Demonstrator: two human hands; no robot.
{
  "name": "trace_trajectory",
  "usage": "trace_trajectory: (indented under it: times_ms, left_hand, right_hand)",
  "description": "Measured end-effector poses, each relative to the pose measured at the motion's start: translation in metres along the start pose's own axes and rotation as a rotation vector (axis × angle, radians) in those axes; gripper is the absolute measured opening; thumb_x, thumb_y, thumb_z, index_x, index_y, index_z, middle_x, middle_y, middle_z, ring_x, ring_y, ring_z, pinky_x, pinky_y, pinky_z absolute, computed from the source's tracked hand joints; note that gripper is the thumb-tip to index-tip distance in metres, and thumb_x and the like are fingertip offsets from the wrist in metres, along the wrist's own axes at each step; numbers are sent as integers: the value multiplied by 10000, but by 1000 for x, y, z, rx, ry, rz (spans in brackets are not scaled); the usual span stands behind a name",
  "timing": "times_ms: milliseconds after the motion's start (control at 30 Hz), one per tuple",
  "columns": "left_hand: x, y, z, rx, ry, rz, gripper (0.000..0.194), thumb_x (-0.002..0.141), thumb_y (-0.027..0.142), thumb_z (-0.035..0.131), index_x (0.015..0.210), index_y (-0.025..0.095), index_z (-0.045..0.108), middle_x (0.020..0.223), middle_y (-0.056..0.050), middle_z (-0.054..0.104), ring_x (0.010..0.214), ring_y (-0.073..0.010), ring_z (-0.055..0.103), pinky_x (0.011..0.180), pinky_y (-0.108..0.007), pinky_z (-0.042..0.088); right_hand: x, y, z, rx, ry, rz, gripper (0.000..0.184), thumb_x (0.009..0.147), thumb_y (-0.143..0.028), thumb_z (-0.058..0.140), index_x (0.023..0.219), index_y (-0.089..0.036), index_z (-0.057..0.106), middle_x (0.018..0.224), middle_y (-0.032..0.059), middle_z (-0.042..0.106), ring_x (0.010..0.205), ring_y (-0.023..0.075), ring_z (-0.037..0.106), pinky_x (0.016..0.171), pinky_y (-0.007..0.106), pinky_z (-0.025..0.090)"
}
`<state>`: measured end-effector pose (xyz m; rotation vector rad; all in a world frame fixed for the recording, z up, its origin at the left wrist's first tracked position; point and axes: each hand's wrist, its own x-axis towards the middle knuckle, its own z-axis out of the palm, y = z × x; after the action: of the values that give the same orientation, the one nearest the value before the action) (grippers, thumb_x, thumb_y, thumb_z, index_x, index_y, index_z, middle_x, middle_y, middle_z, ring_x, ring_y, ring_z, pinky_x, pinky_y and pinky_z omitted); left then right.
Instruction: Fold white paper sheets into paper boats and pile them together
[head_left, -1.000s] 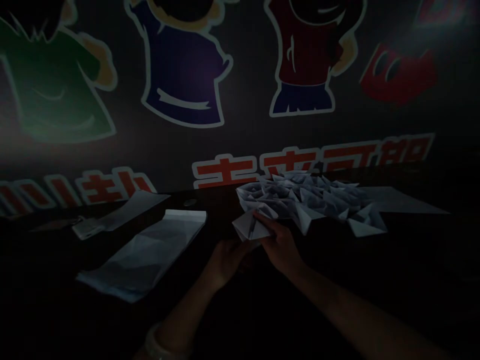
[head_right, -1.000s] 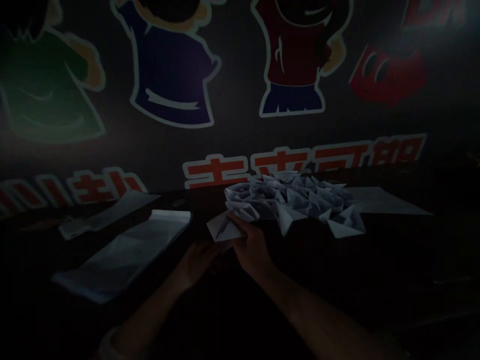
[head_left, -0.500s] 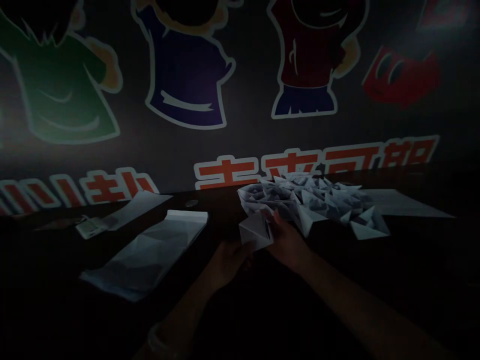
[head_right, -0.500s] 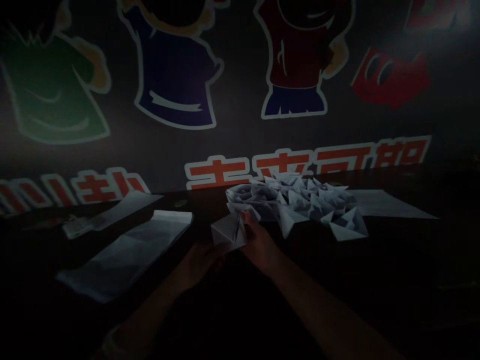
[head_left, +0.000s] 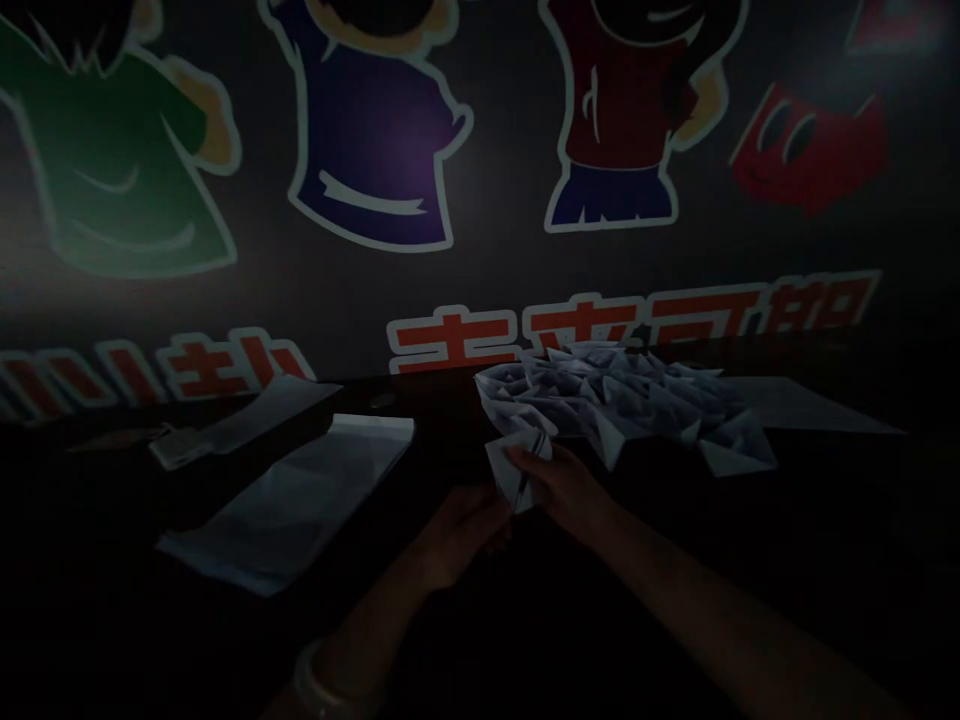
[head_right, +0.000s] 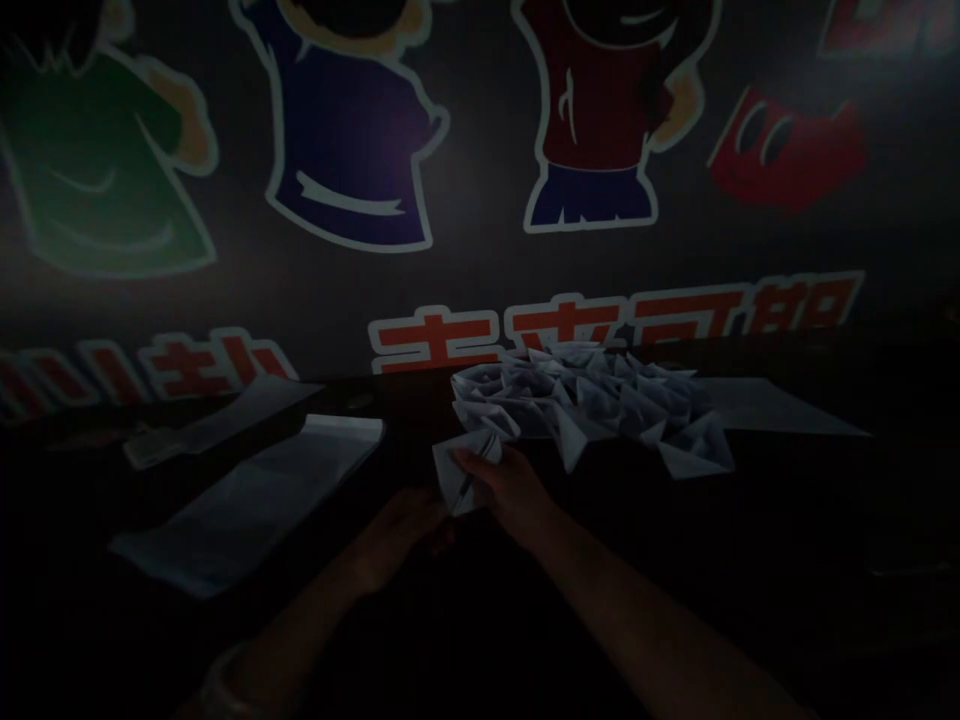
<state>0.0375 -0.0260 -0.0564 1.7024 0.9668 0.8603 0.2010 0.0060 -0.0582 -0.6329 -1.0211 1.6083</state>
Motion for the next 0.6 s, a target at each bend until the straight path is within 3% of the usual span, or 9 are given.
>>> trace_trajectory:
  times_ms: [233,433,600]
  left_hand:
    - [4,-1,2,88,36,-122,456,822,571,530,712,141,633,587,-6,604,537,-130,566,524,-235,434]
    - [5,2,0,113,13,-87,431,842,525,512,699,139,639,565,6,581,523,-112,551,514,-218,444]
    - [5,4,-2,198,-28,-14,361,846,447,501,708,147,645,569,11,575,541,-116,567,523,-213,454]
  right_hand:
    - [-3,3,1,-136,-22,-61,321,664,-435,792,746,-154,660,604,1,632,494,133,560,474,264,446]
    - [-2,-6,0,20,-95,-90,404,691,-534,738,905,-192,709,673,19,667,576,158,582,539,281,444]
    - [3,-3,-6,49,-61,-82,409,677,-561,732,836,-184,718,697,39,682,666,199,624,584,295,458]
